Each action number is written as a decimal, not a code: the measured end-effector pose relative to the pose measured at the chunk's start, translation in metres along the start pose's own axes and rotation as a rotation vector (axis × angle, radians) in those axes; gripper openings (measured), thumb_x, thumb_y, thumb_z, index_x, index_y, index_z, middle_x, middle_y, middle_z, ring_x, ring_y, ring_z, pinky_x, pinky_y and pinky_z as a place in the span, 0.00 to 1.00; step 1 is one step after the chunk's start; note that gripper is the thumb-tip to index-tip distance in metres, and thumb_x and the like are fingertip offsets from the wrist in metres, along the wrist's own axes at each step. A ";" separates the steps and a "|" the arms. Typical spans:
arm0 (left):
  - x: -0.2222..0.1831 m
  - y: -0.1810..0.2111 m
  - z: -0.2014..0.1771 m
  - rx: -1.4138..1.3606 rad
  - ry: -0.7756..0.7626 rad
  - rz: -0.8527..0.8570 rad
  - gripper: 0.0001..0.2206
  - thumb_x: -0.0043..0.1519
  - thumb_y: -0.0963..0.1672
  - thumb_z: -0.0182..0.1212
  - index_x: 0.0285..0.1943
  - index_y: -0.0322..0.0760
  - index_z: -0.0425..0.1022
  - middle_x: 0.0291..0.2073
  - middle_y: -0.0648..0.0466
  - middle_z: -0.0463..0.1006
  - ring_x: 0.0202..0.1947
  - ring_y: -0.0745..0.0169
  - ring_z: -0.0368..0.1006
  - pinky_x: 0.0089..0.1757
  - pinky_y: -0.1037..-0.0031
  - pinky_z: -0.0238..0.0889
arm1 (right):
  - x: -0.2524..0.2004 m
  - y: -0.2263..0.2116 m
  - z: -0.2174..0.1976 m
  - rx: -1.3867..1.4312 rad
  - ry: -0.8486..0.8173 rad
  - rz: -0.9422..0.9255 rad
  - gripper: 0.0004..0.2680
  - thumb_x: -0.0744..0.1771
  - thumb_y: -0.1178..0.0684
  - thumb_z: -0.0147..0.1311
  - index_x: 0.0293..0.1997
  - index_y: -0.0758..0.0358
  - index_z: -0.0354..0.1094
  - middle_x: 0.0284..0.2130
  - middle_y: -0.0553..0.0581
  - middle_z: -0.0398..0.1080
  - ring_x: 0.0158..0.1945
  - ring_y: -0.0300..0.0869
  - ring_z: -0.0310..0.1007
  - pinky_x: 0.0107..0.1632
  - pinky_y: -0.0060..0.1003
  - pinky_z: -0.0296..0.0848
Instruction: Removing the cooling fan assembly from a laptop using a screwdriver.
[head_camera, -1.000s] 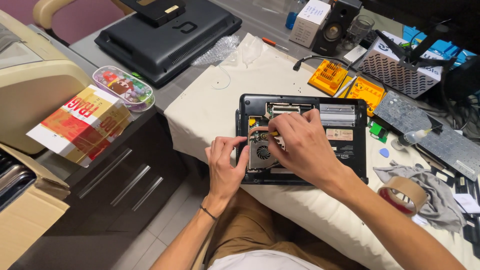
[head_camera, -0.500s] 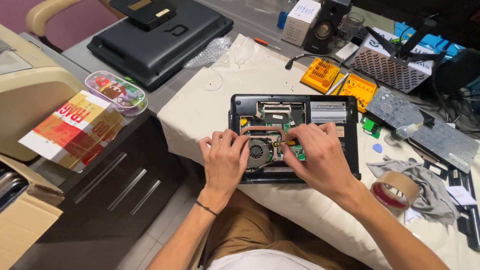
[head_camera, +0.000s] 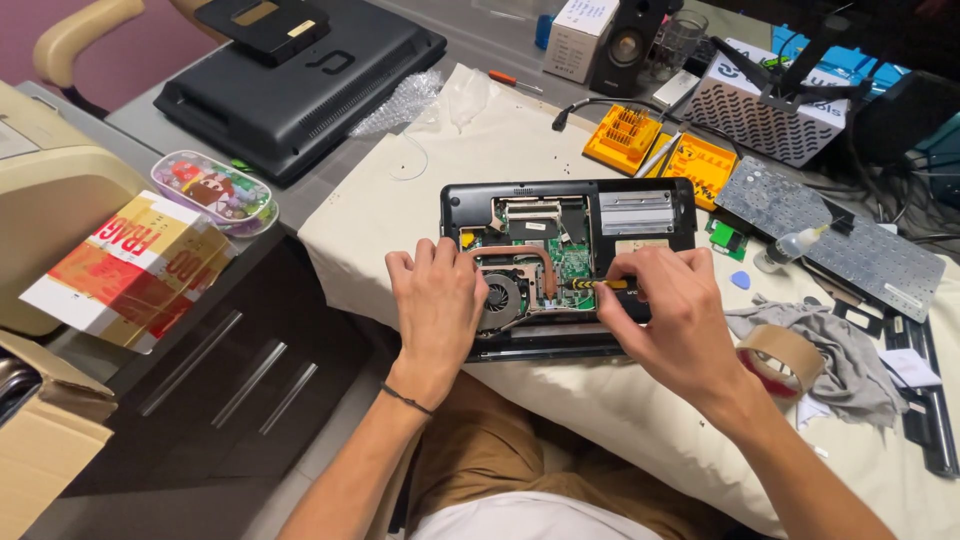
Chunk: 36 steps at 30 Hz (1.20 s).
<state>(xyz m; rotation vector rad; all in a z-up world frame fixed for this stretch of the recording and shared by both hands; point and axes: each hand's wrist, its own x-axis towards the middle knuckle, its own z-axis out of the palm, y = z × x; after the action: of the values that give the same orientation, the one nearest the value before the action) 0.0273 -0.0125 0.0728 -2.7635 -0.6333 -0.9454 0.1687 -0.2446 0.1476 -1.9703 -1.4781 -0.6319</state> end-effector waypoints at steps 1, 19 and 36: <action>0.000 0.001 -0.001 0.000 0.000 0.002 0.05 0.65 0.46 0.72 0.40 0.43 0.88 0.34 0.56 0.78 0.40 0.61 0.71 0.48 0.57 0.58 | -0.002 0.001 -0.001 0.000 0.002 0.002 0.04 0.71 0.55 0.66 0.46 0.55 0.75 0.30 0.46 0.75 0.32 0.42 0.75 0.50 0.39 0.66; 0.010 -0.006 0.016 0.078 -0.076 0.075 0.11 0.61 0.47 0.66 0.42 0.35 0.85 0.34 0.52 0.75 0.36 0.58 0.70 0.42 0.61 0.57 | -0.010 0.008 -0.005 0.036 -0.022 0.089 0.05 0.71 0.53 0.68 0.48 0.56 0.75 0.31 0.50 0.80 0.32 0.44 0.78 0.51 0.41 0.66; 0.056 -0.109 0.054 -0.380 0.156 -0.247 0.06 0.64 0.47 0.68 0.38 0.46 0.76 0.36 0.58 0.71 0.40 0.52 0.75 0.48 0.58 0.62 | -0.014 0.013 -0.006 0.055 0.000 0.089 0.05 0.71 0.55 0.68 0.46 0.55 0.74 0.30 0.48 0.78 0.32 0.42 0.76 0.51 0.38 0.65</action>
<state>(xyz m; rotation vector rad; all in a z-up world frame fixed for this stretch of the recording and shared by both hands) 0.0491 0.1197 0.0660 -2.9323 -0.8624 -1.4554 0.1772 -0.2617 0.1401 -1.9817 -1.3846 -0.5463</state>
